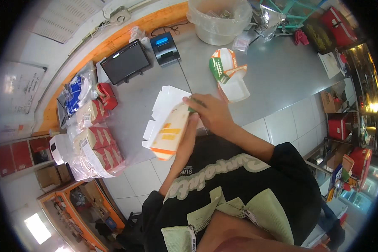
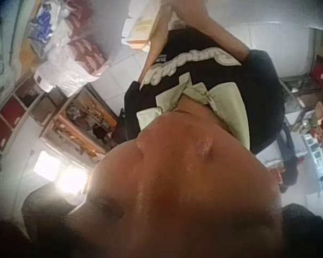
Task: The person folds flat cardboard pieces into small rectangular boxes at a counter. They repeatedly pick up a flat piece, fold the sides, and secure the box shape, then place the finished box on the counter.
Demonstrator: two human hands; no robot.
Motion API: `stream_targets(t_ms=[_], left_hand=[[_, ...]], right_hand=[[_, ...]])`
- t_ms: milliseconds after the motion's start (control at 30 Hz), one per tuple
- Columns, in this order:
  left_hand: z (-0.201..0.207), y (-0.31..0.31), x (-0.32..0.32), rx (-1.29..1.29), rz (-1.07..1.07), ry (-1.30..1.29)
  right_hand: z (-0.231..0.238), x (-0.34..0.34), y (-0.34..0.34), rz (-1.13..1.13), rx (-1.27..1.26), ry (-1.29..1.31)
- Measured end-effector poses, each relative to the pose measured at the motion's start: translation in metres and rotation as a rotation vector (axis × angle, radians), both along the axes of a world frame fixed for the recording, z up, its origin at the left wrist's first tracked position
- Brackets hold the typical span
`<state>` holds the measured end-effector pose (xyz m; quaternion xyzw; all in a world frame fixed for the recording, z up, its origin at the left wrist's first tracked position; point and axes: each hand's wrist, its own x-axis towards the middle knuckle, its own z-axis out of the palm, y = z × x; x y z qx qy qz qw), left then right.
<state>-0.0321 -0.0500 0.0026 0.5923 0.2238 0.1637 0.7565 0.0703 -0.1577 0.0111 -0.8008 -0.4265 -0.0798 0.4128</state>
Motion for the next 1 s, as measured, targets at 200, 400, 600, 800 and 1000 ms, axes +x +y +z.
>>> stream_targets(t_ms=[200, 400, 600, 800, 1000], left_hand=[[0.002, 0.003, 0.005, -0.013, 0.146, 0.111], [0.01, -0.005, 0.018, 0.078, 0.056, 0.067], [0.006, -0.017, 0.026, 0.109, 0.034, 0.063], [0.005, -0.026, 0.033, 0.137, 0.013, 0.097], [-0.002, -0.035, 0.035, 0.136, -0.106, 0.125]], right_hand=[[-0.012, 0.008, -0.02, 0.075, 0.079, 0.359], [-0.002, -0.003, -0.021, 0.082, 0.232, 0.788], [-0.006, -0.005, -0.035, 0.095, 0.355, 0.933], [-0.01, -0.005, -0.05, 0.06, 0.504, 0.927], [-0.016, -0.007, -0.08, -0.027, 0.095, 0.637]])
